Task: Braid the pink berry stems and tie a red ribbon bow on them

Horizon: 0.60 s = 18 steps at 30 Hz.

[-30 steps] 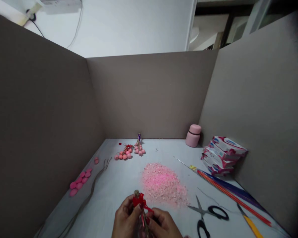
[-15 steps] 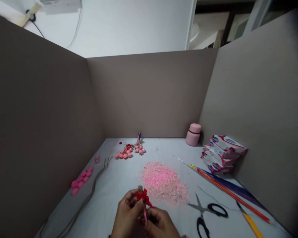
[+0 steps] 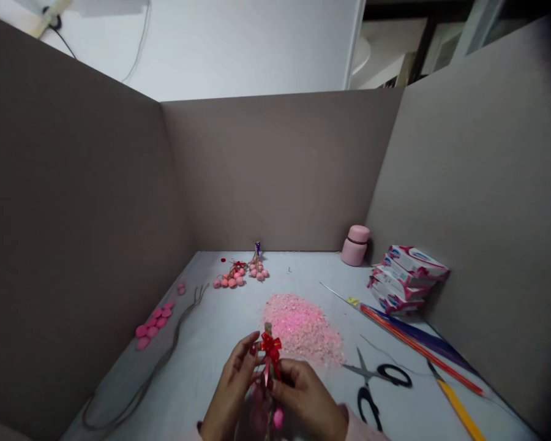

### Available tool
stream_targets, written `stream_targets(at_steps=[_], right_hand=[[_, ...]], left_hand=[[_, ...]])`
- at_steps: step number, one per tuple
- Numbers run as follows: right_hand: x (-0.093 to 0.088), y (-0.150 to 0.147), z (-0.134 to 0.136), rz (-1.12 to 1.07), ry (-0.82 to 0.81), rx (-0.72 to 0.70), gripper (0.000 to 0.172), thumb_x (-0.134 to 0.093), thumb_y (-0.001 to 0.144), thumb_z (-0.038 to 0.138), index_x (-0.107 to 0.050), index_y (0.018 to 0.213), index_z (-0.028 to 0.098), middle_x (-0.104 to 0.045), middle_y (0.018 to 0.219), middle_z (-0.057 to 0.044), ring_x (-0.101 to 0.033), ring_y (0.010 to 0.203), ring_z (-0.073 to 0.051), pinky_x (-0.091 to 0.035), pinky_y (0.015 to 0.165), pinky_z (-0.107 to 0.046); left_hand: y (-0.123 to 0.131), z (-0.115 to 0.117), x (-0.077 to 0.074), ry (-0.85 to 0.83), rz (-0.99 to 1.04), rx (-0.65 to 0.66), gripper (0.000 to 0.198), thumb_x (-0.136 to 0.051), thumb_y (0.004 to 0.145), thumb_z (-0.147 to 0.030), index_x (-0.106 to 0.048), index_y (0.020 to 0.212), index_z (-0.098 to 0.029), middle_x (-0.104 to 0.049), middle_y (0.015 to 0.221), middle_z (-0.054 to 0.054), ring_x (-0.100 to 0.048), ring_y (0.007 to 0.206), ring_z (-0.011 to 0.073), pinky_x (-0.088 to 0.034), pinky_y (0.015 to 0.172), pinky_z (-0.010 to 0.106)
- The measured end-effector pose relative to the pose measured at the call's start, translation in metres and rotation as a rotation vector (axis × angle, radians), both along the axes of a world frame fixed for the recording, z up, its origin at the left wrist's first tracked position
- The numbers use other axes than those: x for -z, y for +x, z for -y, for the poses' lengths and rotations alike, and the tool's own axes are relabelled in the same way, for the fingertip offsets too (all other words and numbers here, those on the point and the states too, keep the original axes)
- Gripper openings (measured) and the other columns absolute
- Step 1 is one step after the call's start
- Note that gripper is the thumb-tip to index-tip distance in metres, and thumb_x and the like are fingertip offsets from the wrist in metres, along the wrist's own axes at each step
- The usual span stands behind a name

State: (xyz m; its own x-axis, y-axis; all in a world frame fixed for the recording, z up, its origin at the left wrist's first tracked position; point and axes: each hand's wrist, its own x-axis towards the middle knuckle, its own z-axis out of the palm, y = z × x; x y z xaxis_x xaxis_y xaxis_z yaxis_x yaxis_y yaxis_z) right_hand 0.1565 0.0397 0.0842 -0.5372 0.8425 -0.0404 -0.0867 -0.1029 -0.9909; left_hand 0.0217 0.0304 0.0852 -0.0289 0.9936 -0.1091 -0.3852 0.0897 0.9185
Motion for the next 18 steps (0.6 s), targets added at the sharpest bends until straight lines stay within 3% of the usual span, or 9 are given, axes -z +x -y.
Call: stream_targets(at_steps=[3, 6, 8, 12, 15, 18], right_hand=[[-0.016, 0.002, -0.006, -0.074, -0.012, -0.055, 0.037, -0.059, 0.072, 0.05, -0.064, 0.075, 0.013, -0.054, 0.049, 0.002, -0.05, 0.045, -0.012, -0.037, 0.046, -0.023], [-0.029, 0.001, -0.012, -0.08, 0.009, -0.005, 0.036, -0.064, 0.068, 0.049, -0.063, 0.071, 0.013, -0.055, 0.05, 0.002, -0.048, 0.044, -0.01, -0.035, 0.045, -0.021], [-0.037, -0.001, -0.016, -0.084, 0.031, 0.035, 0.035, -0.067, 0.065, 0.047, -0.062, 0.068, 0.013, -0.057, 0.055, 0.001, -0.048, 0.047, -0.009, -0.036, 0.047, -0.021], [-0.055, -0.005, -0.021, -0.078, 0.023, 0.031, 0.036, -0.067, 0.065, 0.048, -0.06, 0.07, 0.012, -0.06, 0.059, 0.0, -0.048, 0.042, -0.008, -0.034, 0.041, -0.02], [-0.068, -0.005, -0.026, -0.091, 0.017, -0.002, 0.036, -0.064, 0.067, 0.048, -0.056, 0.074, 0.014, -0.06, 0.061, 0.0, -0.049, 0.039, -0.008, -0.032, 0.037, -0.02], [-0.083, -0.003, -0.033, -0.107, 0.049, -0.024, 0.033, -0.064, 0.068, 0.045, -0.054, 0.076, 0.014, -0.06, 0.063, 0.001, -0.053, 0.041, -0.01, -0.034, 0.038, -0.02]], left_hand=[[0.0, 0.006, 0.006, -0.145, 0.163, 0.227, 0.043, -0.048, 0.076, -0.056, -0.062, 0.088, -0.018, -0.066, 0.074, 0.005, -0.061, 0.062, 0.0154, -0.044, 0.053, 0.023], [0.006, 0.012, 0.011, -0.31, 0.3, 0.42, 0.056, -0.04, 0.068, -0.071, -0.058, 0.071, -0.019, -0.058, 0.051, 0.0, -0.055, 0.041, 0.0134, -0.032, 0.035, 0.019], [0.01, 0.015, 0.013, -0.339, 0.349, 0.385, 0.06, -0.042, 0.062, -0.076, -0.058, 0.072, -0.019, -0.057, 0.051, 0.0, -0.055, 0.042, 0.0137, -0.034, 0.037, 0.02], [0.012, 0.018, 0.015, -0.354, 0.364, 0.282, 0.063, -0.048, 0.056, -0.076, -0.061, 0.074, -0.018, -0.059, 0.053, 0.001, -0.059, 0.053, 0.0162, -0.045, 0.055, 0.027], [0.01, 0.02, 0.017, -0.376, 0.39, 0.316, 0.067, -0.048, 0.056, -0.076, -0.061, 0.085, -0.016, -0.059, 0.053, 0.001, -0.058, 0.051, 0.017, -0.044, 0.052, 0.027], [0.008, 0.021, 0.018, -0.346, 0.49, 0.408, 0.059, -0.057, 0.061, -0.066, -0.061, 0.09, -0.015, -0.06, 0.06, 0.003, -0.057, 0.048, 0.0129, -0.039, 0.047, 0.022]])
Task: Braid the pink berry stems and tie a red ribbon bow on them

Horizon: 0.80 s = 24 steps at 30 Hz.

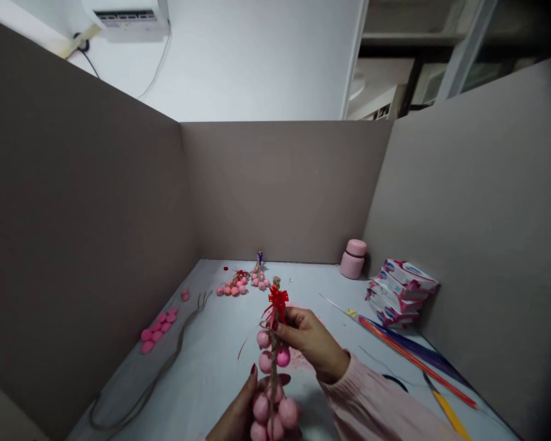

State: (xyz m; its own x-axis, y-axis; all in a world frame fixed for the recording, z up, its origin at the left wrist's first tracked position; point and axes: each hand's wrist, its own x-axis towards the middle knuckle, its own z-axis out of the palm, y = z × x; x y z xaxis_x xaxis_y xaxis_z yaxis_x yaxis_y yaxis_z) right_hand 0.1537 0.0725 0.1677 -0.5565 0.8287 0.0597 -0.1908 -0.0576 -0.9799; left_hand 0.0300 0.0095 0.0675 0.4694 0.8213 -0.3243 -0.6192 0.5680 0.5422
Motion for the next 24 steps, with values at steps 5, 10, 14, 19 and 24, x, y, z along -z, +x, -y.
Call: stream_targets(at_steps=[5, 10, 14, 19, 24], right_hand=[[-0.029, 0.005, -0.011, 0.015, 0.093, 0.061, 0.031, -0.066, 0.066, 0.041, -0.056, 0.074, 0.013, -0.06, 0.061, 0.0, -0.05, 0.038, -0.009, -0.036, 0.039, -0.022], [-0.055, 0.008, -0.02, 0.065, 0.196, 0.104, 0.028, -0.065, 0.068, 0.039, -0.057, 0.077, 0.013, -0.062, 0.06, -0.001, -0.052, 0.04, -0.01, -0.038, 0.041, -0.023], [-0.065, 0.009, -0.028, 0.057, 0.255, 0.195, 0.022, -0.066, 0.066, 0.034, -0.059, 0.069, 0.013, -0.061, 0.058, 0.0, -0.053, 0.045, -0.01, -0.037, 0.043, -0.022], [-0.065, 0.006, -0.036, 0.023, 0.264, 0.306, 0.02, -0.068, 0.061, 0.031, -0.061, 0.067, 0.014, -0.059, 0.056, 0.002, -0.052, 0.049, -0.01, -0.038, 0.049, -0.022], [-0.061, 0.001, -0.035, -0.003, 0.236, 0.326, 0.024, -0.069, 0.057, 0.034, -0.06, 0.067, 0.014, -0.06, 0.06, 0.0, -0.055, 0.056, -0.014, -0.042, 0.057, -0.027]], left_hand=[[-0.003, -0.005, 0.0, 0.275, -0.022, -0.044, 0.037, -0.074, 0.059, -0.039, -0.064, 0.086, -0.017, -0.059, 0.075, 0.003, -0.057, 0.068, 0.0142, -0.043, 0.06, 0.025], [-0.017, -0.021, -0.002, 0.381, -0.451, -0.161, 0.051, -0.071, 0.056, -0.053, -0.061, 0.092, -0.019, -0.062, 0.086, 0.007, -0.058, 0.08, 0.0213, -0.044, 0.064, 0.028], [-0.026, -0.032, -0.038, 0.661, -0.993, -0.559, 0.052, -0.059, 0.069, -0.052, -0.052, 0.107, -0.018, -0.052, 0.117, 0.013, -0.047, 0.108, 0.029, -0.039, 0.086, 0.041], [-0.008, -0.038, -0.101, 1.162, -1.384, -0.707, 0.031, -0.048, 0.083, -0.03, -0.049, 0.113, -0.022, -0.052, 0.12, 0.009, -0.042, 0.114, 0.0228, -0.031, 0.095, 0.043], [0.018, -0.048, -0.119, 1.268, -1.53, -0.828, 0.028, -0.05, 0.082, -0.026, -0.053, 0.108, -0.017, -0.058, 0.109, 0.011, -0.05, 0.103, 0.0254, -0.037, 0.088, 0.043]])
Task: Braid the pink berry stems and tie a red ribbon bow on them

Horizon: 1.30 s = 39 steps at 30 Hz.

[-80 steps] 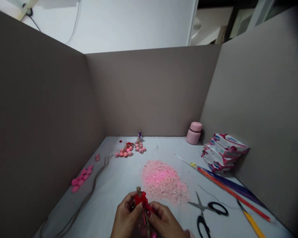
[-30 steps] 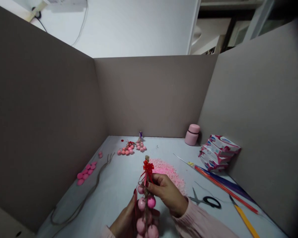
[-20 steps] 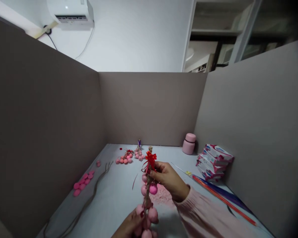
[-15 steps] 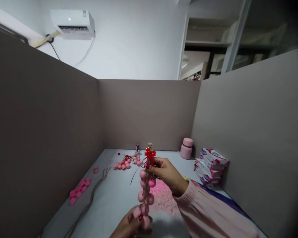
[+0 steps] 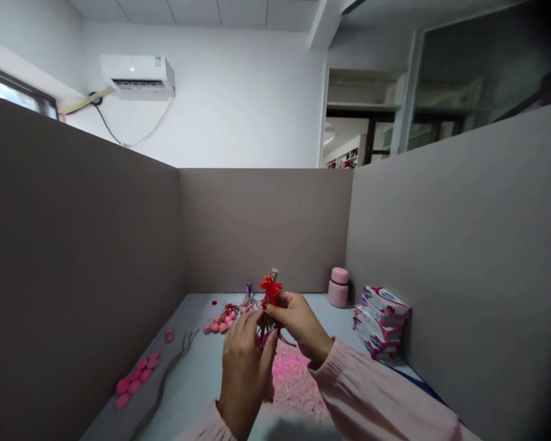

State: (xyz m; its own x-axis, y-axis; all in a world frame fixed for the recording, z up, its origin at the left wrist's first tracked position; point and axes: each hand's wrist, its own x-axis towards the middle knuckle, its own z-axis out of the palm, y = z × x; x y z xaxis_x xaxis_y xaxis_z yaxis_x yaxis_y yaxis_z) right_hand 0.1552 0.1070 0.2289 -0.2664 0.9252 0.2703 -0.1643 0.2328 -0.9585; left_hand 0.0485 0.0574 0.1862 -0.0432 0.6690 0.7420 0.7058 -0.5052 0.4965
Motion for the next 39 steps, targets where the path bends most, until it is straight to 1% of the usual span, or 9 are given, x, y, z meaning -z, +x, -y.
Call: stream_targets(at_steps=[4, 8, 13, 16, 23, 25, 28, 35, 39], right_hand=[[0.001, 0.001, 0.007, 0.044, -0.02, -0.015, 0.015, -0.064, 0.058, 0.025, -0.061, 0.068, 0.014, -0.061, 0.061, 0.0, -0.053, 0.056, -0.012, -0.039, 0.054, -0.024], [-0.003, 0.013, 0.009, 0.135, -0.05, -0.054, 0.017, -0.06, 0.061, 0.024, -0.062, 0.074, 0.014, -0.062, 0.06, -0.001, -0.053, 0.052, -0.012, -0.034, 0.048, -0.023], [-0.005, 0.028, 0.001, 0.17, 0.006, 0.032, 0.016, -0.056, 0.069, 0.03, -0.061, 0.076, 0.016, -0.061, 0.062, 0.0, -0.052, 0.054, -0.011, -0.031, 0.046, -0.022], [-0.002, 0.03, -0.002, 0.185, 0.085, 0.047, 0.017, -0.059, 0.07, 0.029, -0.063, 0.079, 0.016, -0.063, 0.071, -0.002, -0.053, 0.061, -0.013, -0.035, 0.05, -0.023], [0.005, 0.029, -0.004, 0.216, 0.214, -0.093, 0.025, -0.061, 0.072, 0.035, -0.067, 0.084, 0.014, -0.066, 0.08, -0.004, -0.057, 0.081, -0.019, -0.041, 0.075, -0.03], [0.006, 0.029, -0.005, 0.216, 0.221, -0.129, 0.026, -0.059, 0.074, 0.037, -0.068, 0.084, 0.014, -0.067, 0.078, -0.004, -0.058, 0.082, -0.019, -0.041, 0.077, -0.031], [0.008, 0.029, -0.005, 0.218, 0.223, -0.117, 0.024, -0.057, 0.075, 0.034, -0.068, 0.083, 0.014, -0.067, 0.076, -0.003, -0.058, 0.079, -0.019, -0.041, 0.075, -0.031], [0.014, 0.028, -0.001, 0.222, 0.262, 0.085, 0.023, -0.061, 0.073, 0.028, -0.063, 0.092, 0.015, -0.063, 0.091, -0.006, -0.054, 0.083, -0.019, -0.041, 0.073, -0.03], [0.017, 0.026, 0.003, 0.191, 0.252, 0.043, 0.019, -0.058, 0.075, 0.029, -0.064, 0.088, 0.016, -0.065, 0.086, -0.005, -0.055, 0.079, -0.018, -0.042, 0.071, -0.029]], left_hand=[[0.004, -0.003, -0.001, -0.066, 0.065, -0.03, 0.024, -0.051, 0.08, -0.029, -0.058, 0.1, -0.017, -0.064, 0.094, 0.011, -0.058, 0.088, 0.0281, -0.041, 0.077, 0.042], [-0.005, -0.006, -0.008, -0.292, 0.427, 0.214, 0.023, -0.051, 0.078, -0.031, -0.063, 0.092, -0.018, -0.068, 0.078, 0.005, -0.062, 0.067, 0.0217, -0.045, 0.062, 0.031], [-0.01, -0.009, -0.011, -0.495, 0.584, 0.518, 0.036, -0.045, 0.082, -0.04, -0.066, 0.087, -0.012, -0.066, 0.063, 0.006, -0.055, 0.044, 0.0135, -0.04, 0.043, 0.024], [-0.009, -0.009, -0.009, -0.577, 0.722, 0.63, 0.032, -0.051, 0.08, -0.039, -0.066, 0.089, -0.012, -0.067, 0.069, 0.006, -0.054, 0.044, 0.0112, -0.036, 0.039, 0.021], [-0.009, -0.012, -0.008, -0.553, 0.718, 0.578, 0.022, -0.057, 0.078, -0.033, -0.067, 0.084, -0.014, -0.064, 0.066, 0.002, -0.043, 0.039, 0.0049, -0.029, 0.038, 0.017], [-0.009, -0.012, -0.008, -0.565, 0.694, 0.604, 0.024, -0.056, 0.078, -0.033, -0.066, 0.085, -0.013, -0.064, 0.065, 0.002, -0.041, 0.036, 0.005, -0.028, 0.035, 0.017], [-0.008, -0.013, -0.007, -0.543, 0.679, 0.615, 0.024, -0.056, 0.078, -0.031, -0.067, 0.085, -0.011, -0.063, 0.062, 0.003, -0.048, 0.042, 0.008, -0.034, 0.04, 0.018], [-0.008, -0.016, 0.003, -0.431, 0.678, 0.363, 0.019, -0.062, 0.072, -0.025, -0.068, 0.085, -0.013, -0.066, 0.066, 0.002, -0.057, 0.058, 0.0134, -0.042, 0.053, 0.021], [-0.004, -0.01, 0.005, -0.442, 0.611, 0.25, 0.017, -0.06, 0.073, -0.028, -0.064, 0.083, -0.014, -0.061, 0.054, -0.001, -0.052, 0.047, 0.0129, -0.039, 0.044, 0.022]])
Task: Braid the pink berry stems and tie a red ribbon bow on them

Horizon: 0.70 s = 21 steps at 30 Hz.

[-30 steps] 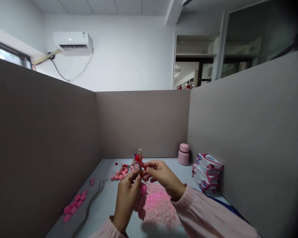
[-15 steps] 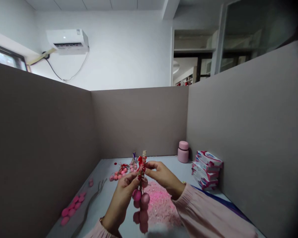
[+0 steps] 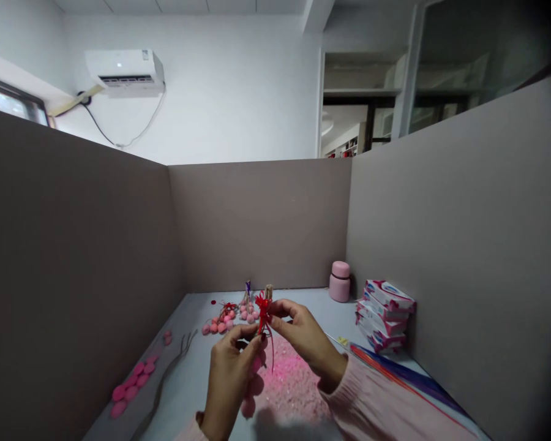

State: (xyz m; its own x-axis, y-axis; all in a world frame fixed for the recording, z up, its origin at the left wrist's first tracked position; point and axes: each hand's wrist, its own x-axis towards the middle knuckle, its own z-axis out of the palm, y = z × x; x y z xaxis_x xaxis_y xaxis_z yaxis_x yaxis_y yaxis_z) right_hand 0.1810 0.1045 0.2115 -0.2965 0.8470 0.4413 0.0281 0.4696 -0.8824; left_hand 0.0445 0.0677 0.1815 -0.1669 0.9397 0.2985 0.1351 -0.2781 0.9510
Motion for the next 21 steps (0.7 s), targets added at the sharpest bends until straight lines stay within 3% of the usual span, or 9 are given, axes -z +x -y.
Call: stream_targets(at_steps=[6, 10, 14, 21], right_hand=[[0.009, -0.009, 0.003, -0.018, -0.096, -0.054, 0.014, -0.06, 0.072, 0.023, -0.068, 0.081, 0.015, -0.066, 0.075, -0.003, -0.057, 0.075, -0.019, -0.042, 0.071, -0.03], [0.007, -0.015, 0.005, -0.062, -0.1, -0.138, 0.018, -0.06, 0.074, 0.028, -0.069, 0.084, 0.016, -0.064, 0.073, -0.002, -0.056, 0.074, -0.018, -0.041, 0.069, -0.028], [-0.003, -0.014, -0.001, -0.114, -0.134, -0.209, 0.024, -0.064, 0.072, 0.037, -0.069, 0.082, 0.016, -0.062, 0.068, 0.0, -0.053, 0.066, -0.015, -0.039, 0.064, -0.027], [-0.011, -0.006, -0.021, -0.153, -0.246, -0.311, 0.032, -0.068, 0.066, 0.043, -0.067, 0.08, 0.015, -0.06, 0.066, 0.001, -0.047, 0.057, -0.01, -0.033, 0.055, -0.023]], left_hand=[[0.003, 0.006, -0.003, 0.079, -0.185, -0.123, 0.01, -0.056, 0.076, -0.028, -0.058, 0.074, -0.019, -0.057, 0.051, -0.004, -0.052, 0.042, 0.0126, -0.04, 0.043, 0.022], [-0.002, 0.001, -0.005, 0.124, -0.249, -0.07, 0.005, -0.059, 0.072, -0.023, -0.056, 0.07, -0.019, -0.062, 0.064, -0.001, -0.057, 0.051, 0.0139, -0.042, 0.05, 0.023], [-0.016, -0.009, -0.005, 0.092, -0.089, 0.062, 0.014, -0.058, 0.074, -0.029, -0.06, 0.083, -0.018, -0.065, 0.08, 0.004, -0.06, 0.07, 0.0181, -0.044, 0.059, 0.024], [-0.036, -0.018, 0.01, -0.043, 0.102, 0.052, 0.031, -0.051, 0.079, -0.041, -0.06, 0.094, -0.016, -0.064, 0.097, 0.009, -0.056, 0.091, 0.0216, -0.042, 0.073, 0.03]])
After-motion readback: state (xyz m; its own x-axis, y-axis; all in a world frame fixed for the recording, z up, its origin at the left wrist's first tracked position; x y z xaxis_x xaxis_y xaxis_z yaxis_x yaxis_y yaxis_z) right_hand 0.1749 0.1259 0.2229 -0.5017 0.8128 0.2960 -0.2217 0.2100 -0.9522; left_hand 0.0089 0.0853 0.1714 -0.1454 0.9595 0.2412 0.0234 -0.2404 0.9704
